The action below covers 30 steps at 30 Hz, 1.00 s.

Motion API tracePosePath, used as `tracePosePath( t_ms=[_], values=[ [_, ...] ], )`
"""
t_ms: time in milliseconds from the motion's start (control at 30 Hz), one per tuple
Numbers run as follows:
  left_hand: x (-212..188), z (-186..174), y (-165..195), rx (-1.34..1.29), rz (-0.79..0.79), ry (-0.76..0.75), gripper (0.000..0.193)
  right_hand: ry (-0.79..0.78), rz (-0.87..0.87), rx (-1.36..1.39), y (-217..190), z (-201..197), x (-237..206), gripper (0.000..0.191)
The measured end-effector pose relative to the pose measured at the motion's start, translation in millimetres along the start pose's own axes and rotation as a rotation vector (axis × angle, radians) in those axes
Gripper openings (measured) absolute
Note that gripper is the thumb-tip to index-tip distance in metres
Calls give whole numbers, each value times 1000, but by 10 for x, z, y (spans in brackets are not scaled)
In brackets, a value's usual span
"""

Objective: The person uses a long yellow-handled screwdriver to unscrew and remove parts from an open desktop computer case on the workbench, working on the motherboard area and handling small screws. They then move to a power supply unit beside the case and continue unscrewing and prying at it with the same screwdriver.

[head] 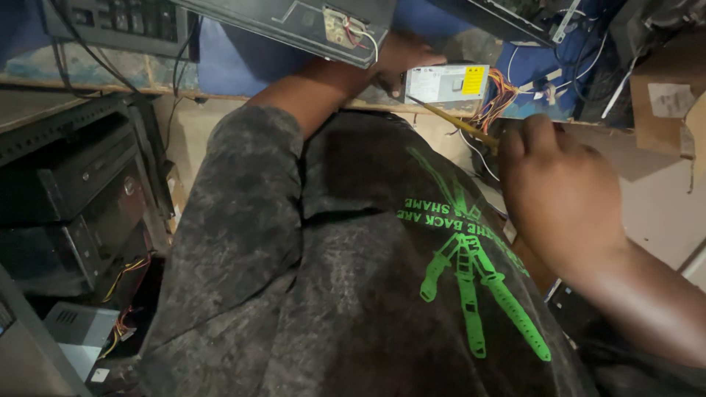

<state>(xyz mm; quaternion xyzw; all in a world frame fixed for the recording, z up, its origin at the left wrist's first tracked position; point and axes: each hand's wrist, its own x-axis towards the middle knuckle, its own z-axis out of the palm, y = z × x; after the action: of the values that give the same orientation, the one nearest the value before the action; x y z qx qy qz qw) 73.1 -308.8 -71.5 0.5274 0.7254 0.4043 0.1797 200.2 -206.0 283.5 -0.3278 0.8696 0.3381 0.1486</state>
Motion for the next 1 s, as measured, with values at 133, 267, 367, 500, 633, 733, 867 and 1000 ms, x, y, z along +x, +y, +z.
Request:
tracePosePath(
  t_ms=[133, 267, 367, 500, 633, 733, 867, 1000],
  values=[
    [42, 45, -58, 70, 24, 25, 82, 175, 28, -112, -86, -8, -17, 9],
    [94, 135, -124, 21, 57, 83, 43, 57, 122, -178, -138, 57, 16, 32],
    [10, 211, -123, -32, -17, 123, 62, -64, 145, -130, -138, 122, -24, 28],
    [-380, 467, 55, -129, -35, 417, 87, 28, 108, -84, -39, 173, -61, 10],
    [-364, 819, 260, -48, -137, 724, 116, 199, 32, -84, -36, 127, -58, 13],
    [-257, 978, 243, 39, -257, 803, 99, 180, -1, -93, -58, 73, -39, 17],
    [-276, 1027, 156, 91, -274, 733, 94, -217, 70, -5, -100, 108, 26, 39],
    [-278, 1000, 156, 145, -226, 787, 92, -160, 33, 0, -44, 161, 39, 17]
  ],
)
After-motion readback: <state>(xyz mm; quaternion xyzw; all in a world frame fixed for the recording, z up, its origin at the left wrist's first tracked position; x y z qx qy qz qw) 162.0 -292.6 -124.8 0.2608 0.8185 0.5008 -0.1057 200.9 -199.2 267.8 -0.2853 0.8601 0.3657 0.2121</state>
